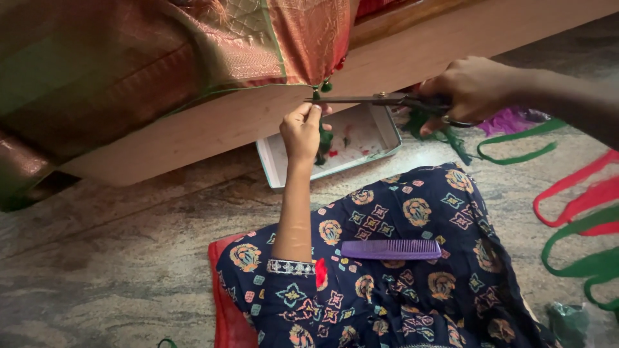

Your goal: Tying, combing, and trimming decorative tassels on the border of a saree.

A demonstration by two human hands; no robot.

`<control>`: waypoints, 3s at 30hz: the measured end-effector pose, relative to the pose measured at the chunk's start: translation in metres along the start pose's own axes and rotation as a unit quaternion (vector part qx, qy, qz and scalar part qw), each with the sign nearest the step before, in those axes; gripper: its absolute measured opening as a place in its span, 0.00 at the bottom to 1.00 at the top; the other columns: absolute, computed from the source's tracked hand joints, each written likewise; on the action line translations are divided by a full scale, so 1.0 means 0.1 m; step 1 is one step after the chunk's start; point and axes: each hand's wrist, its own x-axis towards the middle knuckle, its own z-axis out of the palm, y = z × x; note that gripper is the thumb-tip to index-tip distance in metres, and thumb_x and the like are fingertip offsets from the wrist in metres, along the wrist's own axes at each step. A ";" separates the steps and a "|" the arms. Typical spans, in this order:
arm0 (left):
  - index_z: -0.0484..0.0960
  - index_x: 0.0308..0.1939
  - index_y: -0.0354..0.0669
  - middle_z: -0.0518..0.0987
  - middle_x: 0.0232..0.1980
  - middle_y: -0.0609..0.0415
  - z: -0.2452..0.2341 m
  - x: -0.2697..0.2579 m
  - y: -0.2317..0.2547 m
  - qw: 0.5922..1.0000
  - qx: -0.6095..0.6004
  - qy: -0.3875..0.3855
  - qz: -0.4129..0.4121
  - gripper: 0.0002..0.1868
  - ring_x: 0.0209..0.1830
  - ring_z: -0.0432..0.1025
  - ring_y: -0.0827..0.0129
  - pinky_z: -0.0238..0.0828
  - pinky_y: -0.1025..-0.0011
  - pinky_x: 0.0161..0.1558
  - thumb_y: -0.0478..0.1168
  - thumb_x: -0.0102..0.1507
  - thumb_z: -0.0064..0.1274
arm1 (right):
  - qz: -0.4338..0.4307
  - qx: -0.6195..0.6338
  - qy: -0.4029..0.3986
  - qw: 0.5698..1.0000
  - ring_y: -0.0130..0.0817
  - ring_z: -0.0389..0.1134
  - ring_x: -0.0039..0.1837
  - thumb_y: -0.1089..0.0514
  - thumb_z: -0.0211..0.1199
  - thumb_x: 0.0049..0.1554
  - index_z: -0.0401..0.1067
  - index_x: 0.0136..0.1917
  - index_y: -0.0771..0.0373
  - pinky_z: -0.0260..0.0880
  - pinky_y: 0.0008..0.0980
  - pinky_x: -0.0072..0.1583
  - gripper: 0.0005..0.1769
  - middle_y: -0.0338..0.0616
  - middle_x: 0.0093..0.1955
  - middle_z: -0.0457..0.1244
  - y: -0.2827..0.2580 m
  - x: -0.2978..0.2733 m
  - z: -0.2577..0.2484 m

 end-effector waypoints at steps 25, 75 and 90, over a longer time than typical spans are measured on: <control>0.84 0.39 0.27 0.83 0.37 0.51 -0.14 -0.20 -0.34 0.987 -0.156 0.026 0.023 0.12 0.36 0.78 0.72 0.79 0.74 0.42 0.35 0.70 0.49 | -0.086 0.349 -0.145 0.922 0.35 0.68 0.33 0.36 0.70 0.50 0.77 0.41 0.56 0.66 0.41 0.40 0.22 0.36 0.27 0.65 -0.66 -0.74 1.95; 0.78 0.47 0.37 0.76 0.50 0.51 -0.31 0.20 -0.81 0.961 -0.275 0.002 -0.007 0.10 0.60 0.71 0.62 0.70 0.58 0.71 0.42 0.71 0.56 | 0.072 0.330 0.112 0.934 0.38 0.77 0.45 0.46 0.63 0.60 0.76 0.53 0.62 0.79 0.40 0.51 0.18 0.50 0.45 0.74 -0.17 0.64 1.15; 0.79 0.53 0.32 0.82 0.54 0.46 0.11 -0.03 0.32 0.944 -0.321 -0.049 -0.059 0.15 0.57 0.77 0.61 0.69 0.62 0.69 0.41 0.70 0.52 | -0.144 0.853 0.217 0.452 0.31 0.71 0.57 0.62 0.63 0.64 0.72 0.57 0.65 0.70 0.38 0.67 0.09 0.43 0.56 0.69 -0.59 1.14 0.58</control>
